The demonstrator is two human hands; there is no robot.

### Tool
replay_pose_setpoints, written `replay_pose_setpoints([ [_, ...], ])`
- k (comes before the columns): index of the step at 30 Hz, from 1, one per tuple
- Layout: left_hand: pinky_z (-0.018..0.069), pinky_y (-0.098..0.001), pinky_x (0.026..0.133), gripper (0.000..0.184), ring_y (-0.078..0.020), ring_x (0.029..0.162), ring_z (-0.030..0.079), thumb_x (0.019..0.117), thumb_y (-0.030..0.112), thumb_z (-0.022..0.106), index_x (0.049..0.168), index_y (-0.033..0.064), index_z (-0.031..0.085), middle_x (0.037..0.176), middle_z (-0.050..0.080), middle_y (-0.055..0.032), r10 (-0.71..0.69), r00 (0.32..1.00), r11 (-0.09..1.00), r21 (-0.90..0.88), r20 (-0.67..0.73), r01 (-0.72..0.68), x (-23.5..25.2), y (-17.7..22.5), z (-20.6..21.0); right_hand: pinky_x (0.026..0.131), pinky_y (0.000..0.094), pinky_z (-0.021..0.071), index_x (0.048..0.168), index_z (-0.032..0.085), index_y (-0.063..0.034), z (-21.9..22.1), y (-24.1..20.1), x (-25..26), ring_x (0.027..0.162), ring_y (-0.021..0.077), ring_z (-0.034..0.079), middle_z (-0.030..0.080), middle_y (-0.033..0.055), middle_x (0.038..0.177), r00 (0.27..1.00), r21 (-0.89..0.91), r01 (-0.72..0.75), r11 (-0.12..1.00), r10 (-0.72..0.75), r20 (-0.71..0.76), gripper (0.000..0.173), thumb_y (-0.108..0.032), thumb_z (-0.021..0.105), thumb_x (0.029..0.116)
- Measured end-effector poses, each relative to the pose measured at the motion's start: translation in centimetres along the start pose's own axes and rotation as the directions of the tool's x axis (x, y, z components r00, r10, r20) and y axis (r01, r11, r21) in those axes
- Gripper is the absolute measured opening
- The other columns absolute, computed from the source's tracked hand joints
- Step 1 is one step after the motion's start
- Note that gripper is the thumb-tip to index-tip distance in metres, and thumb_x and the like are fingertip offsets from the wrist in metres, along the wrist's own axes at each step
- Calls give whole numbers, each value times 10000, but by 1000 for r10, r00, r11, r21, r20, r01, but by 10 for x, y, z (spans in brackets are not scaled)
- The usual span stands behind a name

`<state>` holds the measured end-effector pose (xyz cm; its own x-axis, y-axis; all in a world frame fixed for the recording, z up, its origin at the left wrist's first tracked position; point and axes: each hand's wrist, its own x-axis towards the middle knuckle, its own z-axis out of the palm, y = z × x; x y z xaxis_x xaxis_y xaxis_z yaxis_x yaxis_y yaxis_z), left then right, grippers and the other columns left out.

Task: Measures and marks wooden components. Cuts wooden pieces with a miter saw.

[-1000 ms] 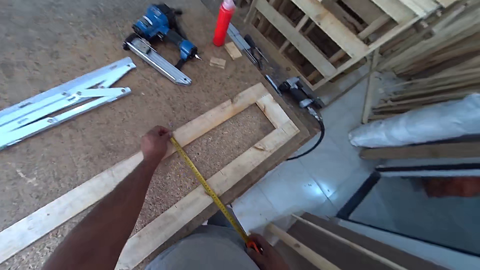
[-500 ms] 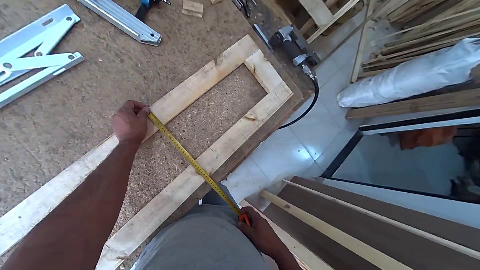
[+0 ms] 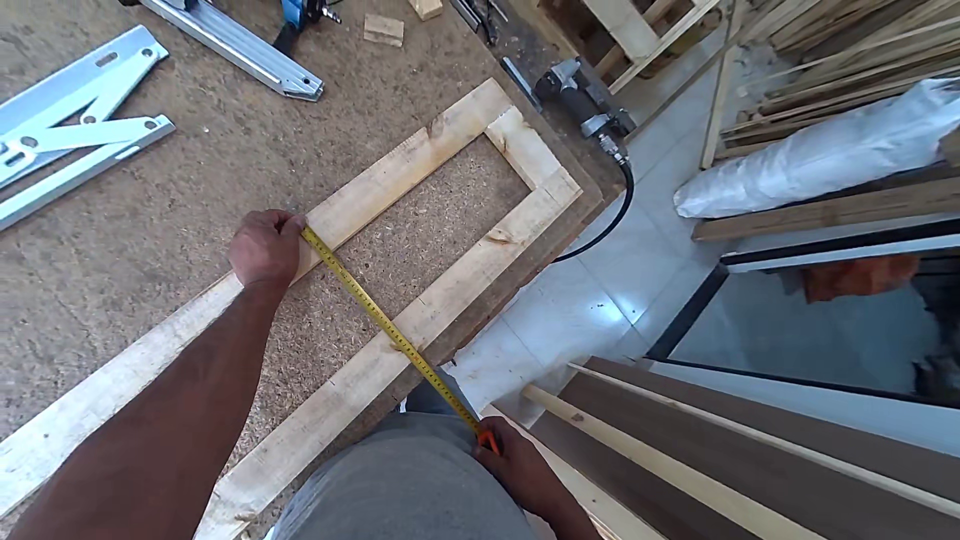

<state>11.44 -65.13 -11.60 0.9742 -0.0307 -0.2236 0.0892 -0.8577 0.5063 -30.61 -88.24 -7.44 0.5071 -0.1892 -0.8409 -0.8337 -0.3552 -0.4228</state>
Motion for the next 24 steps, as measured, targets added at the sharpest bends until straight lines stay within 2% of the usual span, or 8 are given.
replay_pose_setpoints([
  [10,498,-668,871,323,-326,1051,681,1004,486,605,1089,216,760,1107,724,-85,18,1000,1000,-17,-16,-19,-3,-2,1,850,487,555,1304,621,-129,4,3,-3,962,260,667,674,126,1086,998,-18,17,1000,-19,-63,511,-436,681,899],
  [14,497,-684,892,327,-349,1081,676,1022,460,579,1114,203,759,1143,719,-110,13,1000,1000,1,7,-13,-4,-1,-1,860,510,555,1320,612,-119,1,4,-3,968,282,670,675,141,1101,998,-28,38,999,-39,-51,521,-435,674,911],
  [24,506,-655,871,333,-325,1065,681,1018,474,554,1105,216,746,1134,719,-81,13,1000,999,33,-19,-13,-5,0,2,852,481,554,1332,599,-134,-1,3,-3,969,245,663,668,117,1108,998,-29,47,998,-48,-34,523,-450,647,918],
])
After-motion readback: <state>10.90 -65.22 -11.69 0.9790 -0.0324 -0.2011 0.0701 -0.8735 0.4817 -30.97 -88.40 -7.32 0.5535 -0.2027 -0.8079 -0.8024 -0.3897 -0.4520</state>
